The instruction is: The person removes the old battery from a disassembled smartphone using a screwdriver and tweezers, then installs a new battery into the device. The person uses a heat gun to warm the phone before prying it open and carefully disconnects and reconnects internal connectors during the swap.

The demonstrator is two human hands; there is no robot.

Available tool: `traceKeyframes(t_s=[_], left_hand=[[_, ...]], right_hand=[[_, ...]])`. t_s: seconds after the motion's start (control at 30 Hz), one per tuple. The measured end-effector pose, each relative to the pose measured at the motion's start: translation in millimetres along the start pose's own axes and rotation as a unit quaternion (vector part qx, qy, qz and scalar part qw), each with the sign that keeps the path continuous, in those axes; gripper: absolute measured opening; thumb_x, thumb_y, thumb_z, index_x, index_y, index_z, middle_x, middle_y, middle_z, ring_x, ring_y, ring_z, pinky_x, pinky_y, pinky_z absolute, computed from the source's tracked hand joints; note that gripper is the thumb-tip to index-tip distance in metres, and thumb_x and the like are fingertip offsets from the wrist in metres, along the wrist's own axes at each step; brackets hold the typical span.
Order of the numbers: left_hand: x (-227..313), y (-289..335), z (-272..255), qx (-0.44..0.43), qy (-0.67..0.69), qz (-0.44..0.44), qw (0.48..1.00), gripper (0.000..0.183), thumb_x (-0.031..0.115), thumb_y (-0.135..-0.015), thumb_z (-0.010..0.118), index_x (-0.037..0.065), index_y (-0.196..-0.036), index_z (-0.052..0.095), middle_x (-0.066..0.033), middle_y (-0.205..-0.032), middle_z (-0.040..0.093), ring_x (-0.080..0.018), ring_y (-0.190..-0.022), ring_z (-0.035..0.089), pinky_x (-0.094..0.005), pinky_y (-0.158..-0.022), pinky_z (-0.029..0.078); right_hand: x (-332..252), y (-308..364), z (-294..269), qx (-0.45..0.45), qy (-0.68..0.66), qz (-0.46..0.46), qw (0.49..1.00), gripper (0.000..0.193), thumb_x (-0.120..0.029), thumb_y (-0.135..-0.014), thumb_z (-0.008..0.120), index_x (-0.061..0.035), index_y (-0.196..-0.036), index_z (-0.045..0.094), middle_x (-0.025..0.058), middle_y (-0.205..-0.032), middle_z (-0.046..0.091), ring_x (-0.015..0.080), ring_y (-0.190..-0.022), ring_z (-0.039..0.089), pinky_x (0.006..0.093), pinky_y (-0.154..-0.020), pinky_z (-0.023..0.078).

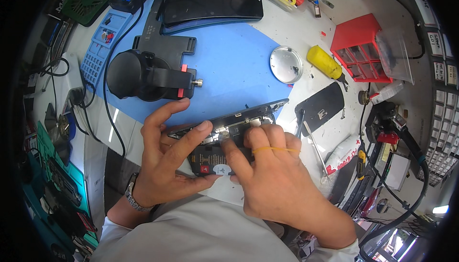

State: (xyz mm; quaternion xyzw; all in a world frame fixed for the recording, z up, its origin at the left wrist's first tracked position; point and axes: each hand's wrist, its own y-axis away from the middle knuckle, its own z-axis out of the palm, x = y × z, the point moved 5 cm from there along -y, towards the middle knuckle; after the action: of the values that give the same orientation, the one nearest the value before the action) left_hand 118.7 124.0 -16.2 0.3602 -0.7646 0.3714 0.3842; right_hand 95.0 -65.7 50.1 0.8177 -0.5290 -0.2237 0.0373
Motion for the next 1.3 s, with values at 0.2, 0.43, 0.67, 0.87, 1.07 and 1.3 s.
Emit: traceKeyframes(t_s=[0.2, 0.43, 0.67, 0.87, 1.07, 1.3], left_hand=[[0.6, 0.7, -0.9, 0.001, 0.001, -0.014, 1.0, 0.097, 0.017, -0.073, 0.102, 0.023, -0.163, 0.065, -0.0218, -0.172, 0.039, -0.0245, -0.128, 0.076, -0.0435, -0.12, 0.03], [0.3, -4.0, -1.6, -0.014, -0.037, 0.035, 0.999, 0.09, 0.015, -0.072, 0.105, 0.008, -0.154, 0.068, -0.0283, -0.164, 0.037, -0.0341, -0.128, 0.071, -0.0387, -0.102, 0.069], [0.2, -3.0, -1.9, -0.018, -0.041, 0.034, 0.998, 0.087, 0.016, -0.074, 0.105, 0.01, -0.154, 0.069, -0.0272, -0.163, 0.036, -0.0388, -0.143, 0.058, -0.0421, -0.107, 0.067], [-0.3, -2.5, -1.6, -0.022, -0.047, 0.031, 0.998, 0.088, 0.017, -0.074, 0.105, 0.011, -0.154, 0.069, -0.0268, -0.163, 0.036, -0.0392, -0.145, 0.054, -0.0427, -0.109, 0.066], [-2.1, 1.7, 0.1, 0.004, 0.0, 0.003, 1.0, 0.097, 0.018, -0.074, 0.1, 0.024, -0.164, 0.064, -0.0229, -0.172, 0.042, -0.0208, -0.121, 0.079, -0.0404, -0.114, 0.031], [-0.6, -2.5, -1.9, -0.022, -0.033, 0.035, 0.999, 0.088, 0.017, -0.075, 0.105, 0.009, -0.154, 0.068, -0.0268, -0.163, 0.036, -0.0389, -0.135, 0.064, -0.0441, -0.11, 0.066]], right_hand=[[-2.4, -6.9, -5.3, -0.007, 0.022, -0.013, 1.0, 0.067, -0.018, -0.081, 0.09, -0.008, -0.144, 0.07, 0.0153, -0.122, 0.058, 0.0386, -0.115, 0.054, 0.0531, -0.092, 0.04], [0.7, 3.7, 3.3, 0.005, 0.052, -0.019, 0.998, 0.065, -0.012, -0.085, 0.075, -0.0086, -0.149, 0.069, 0.0175, -0.135, 0.058, 0.0378, -0.124, 0.055, 0.0527, -0.096, 0.042], [5.2, 8.7, 11.8, 0.043, 0.04, -0.014, 0.998, 0.065, -0.018, -0.089, 0.082, -0.0153, -0.153, 0.069, 0.014, -0.137, 0.059, 0.0362, -0.123, 0.056, 0.0524, -0.096, 0.042], [7.6, 12.5, 16.0, 0.047, 0.042, -0.005, 0.998, 0.068, -0.02, -0.09, 0.085, -0.0182, -0.156, 0.069, 0.0139, -0.137, 0.058, 0.0363, -0.124, 0.056, 0.0513, -0.097, 0.042], [6.2, 12.4, 16.0, 0.033, 0.03, 0.009, 0.999, 0.068, -0.021, -0.091, 0.085, -0.0177, -0.157, 0.068, 0.015, -0.136, 0.058, 0.0368, -0.124, 0.055, 0.0523, -0.098, 0.041], [-8.7, 1.8, 3.8, 0.007, 0.013, 0.027, 1.0, 0.064, -0.021, -0.093, 0.081, -0.0068, -0.154, 0.066, 0.0177, -0.135, 0.058, 0.0387, -0.125, 0.055, 0.0541, -0.099, 0.04]])
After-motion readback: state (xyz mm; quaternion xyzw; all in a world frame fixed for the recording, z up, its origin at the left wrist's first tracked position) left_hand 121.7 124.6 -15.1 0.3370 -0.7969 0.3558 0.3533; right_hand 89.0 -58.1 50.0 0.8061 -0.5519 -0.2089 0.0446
